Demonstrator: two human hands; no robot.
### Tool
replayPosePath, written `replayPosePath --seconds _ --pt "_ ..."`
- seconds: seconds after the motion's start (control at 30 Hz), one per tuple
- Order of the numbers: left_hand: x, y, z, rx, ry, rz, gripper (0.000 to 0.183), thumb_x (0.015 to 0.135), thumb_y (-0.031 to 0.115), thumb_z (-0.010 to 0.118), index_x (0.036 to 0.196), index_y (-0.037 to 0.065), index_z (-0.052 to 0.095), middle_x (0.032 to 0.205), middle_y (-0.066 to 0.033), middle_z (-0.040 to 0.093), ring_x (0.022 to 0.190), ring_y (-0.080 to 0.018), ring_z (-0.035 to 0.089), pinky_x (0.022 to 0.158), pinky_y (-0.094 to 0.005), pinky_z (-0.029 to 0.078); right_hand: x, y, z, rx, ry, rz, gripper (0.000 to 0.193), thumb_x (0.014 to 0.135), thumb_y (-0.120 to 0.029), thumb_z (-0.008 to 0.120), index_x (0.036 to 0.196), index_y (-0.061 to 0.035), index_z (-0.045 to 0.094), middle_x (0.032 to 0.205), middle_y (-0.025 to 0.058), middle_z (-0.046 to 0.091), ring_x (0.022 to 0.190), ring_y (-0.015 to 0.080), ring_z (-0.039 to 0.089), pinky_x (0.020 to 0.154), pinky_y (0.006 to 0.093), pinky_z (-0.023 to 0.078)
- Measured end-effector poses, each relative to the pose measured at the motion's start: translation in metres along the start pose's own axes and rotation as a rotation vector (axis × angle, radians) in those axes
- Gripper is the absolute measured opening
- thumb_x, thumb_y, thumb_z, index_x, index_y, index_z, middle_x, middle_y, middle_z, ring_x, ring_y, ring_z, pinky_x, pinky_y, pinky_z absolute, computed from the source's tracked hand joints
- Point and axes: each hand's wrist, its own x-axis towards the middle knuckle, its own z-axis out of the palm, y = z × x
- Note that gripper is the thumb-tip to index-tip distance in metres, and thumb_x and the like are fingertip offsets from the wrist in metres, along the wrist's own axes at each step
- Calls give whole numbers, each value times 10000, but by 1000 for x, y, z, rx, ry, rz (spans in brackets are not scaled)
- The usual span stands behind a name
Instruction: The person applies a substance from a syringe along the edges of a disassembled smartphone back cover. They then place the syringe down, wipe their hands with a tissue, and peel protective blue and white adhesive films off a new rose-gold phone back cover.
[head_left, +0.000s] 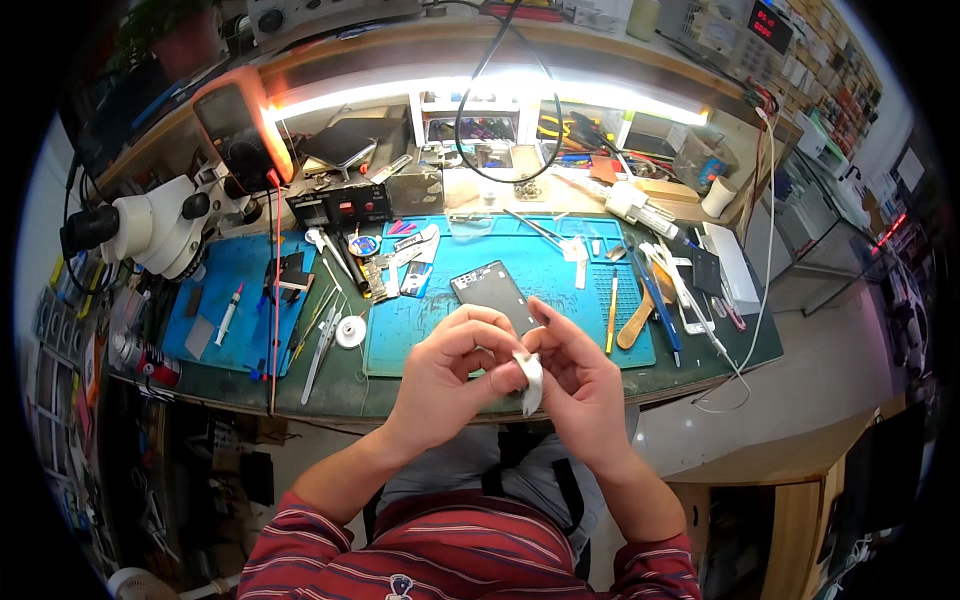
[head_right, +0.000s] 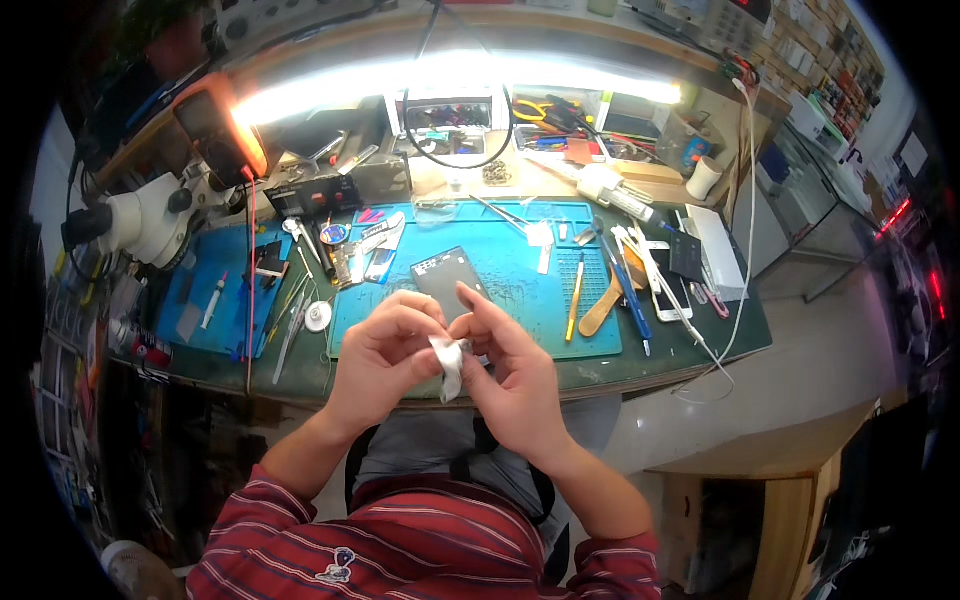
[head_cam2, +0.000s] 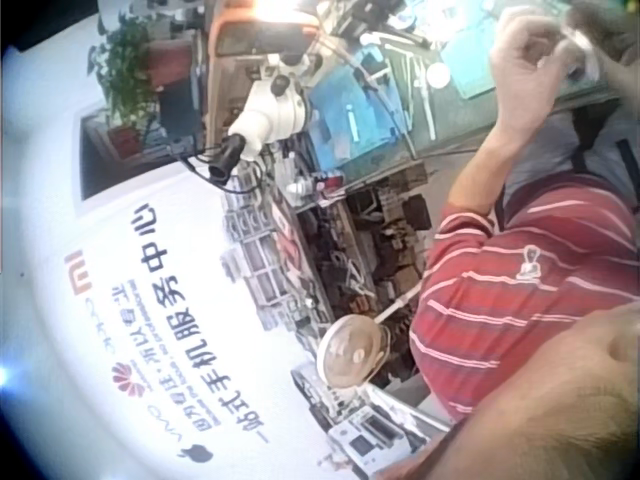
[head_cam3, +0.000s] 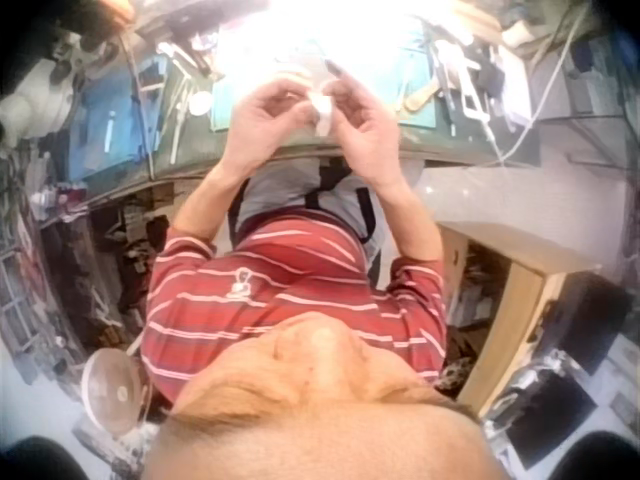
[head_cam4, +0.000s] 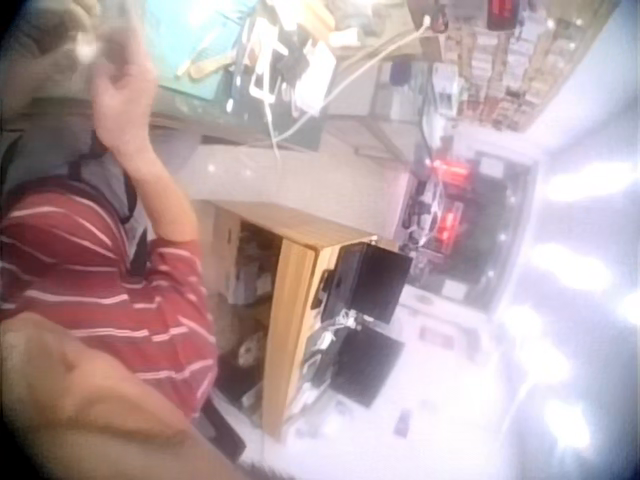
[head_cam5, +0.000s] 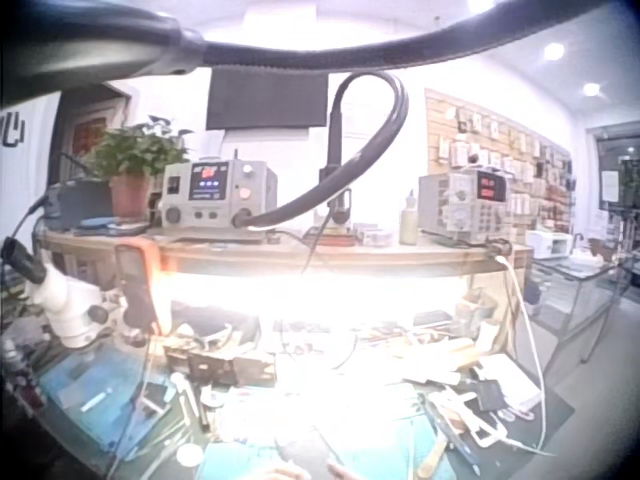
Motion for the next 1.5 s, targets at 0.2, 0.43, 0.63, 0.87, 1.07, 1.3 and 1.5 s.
replayPosePath --seconds 0.2,0.43,0.63,0.87,1.07,1.3,1.5 --pt "-8 -11 -7 125 153 109 236 839 -99 658 1051 -4 619 1085 -64 533 957 -114 583 796 -241 527 -4 16 16 -122 -27 -111 565 839 132 520 1392 26 469 1214 140 507 1061 182 549 889 283 468" --pt "-55 -4 1 -151 368 -50 293 829 -136 628 1089 -2 612 1066 -77 534 956 -131 582 844 -238 490 -39 33 59 -488 8 -313 574 701 92 581 1271 109 522 1174 217 482 1040 358 531 899 390 470" --pt "-93 -28 -20 288 488 129 111 860 -65 630 906 35 640 958 -62 514 829 -127 524 740 -242 456 -55 60 83 -359 -8 -304 549 706 78 596 1248 125 524 1197 224 477 1013 365 542 860 400 491" --pt "-92 -32 -17 332 513 156 81 884 37 650 870 59 573 892 -56 486 778 -130 495 678 -247 419 -49 68 81 -484 33 -426 619 708 68 595 1321 100 521 1166 196 523 963 321 576 809 372 518" --pt "-83 -29 -19 119 517 28 177 849 -41 618 924 79 512 890 -21 428 751 -113 414 632 -236 365 -41 84 77 -532 67 -593 495 709 36 643 1199 97 613 1139 208 594 911 298 635 736 341 556" --pt "-91 -18 -27 -147 462 -183 280 886 206 723 1025 29 557 851 -22 506 739 -114 488 633 -242 416 -26 71 57 -584 96 -667 441 620 -38 788 1046 38 703 981 131 657 757 217 647 628 294 557" --pt "-85 -28 -32 -74 360 24 774 834 470 739 1373 18 415 856 -15 503 800 -123 480 690 -290 438 -30 70 60 -303 -32 -502 437 613 50 709 1051 50 699 867 90 646 701 200 638 591 289 533"
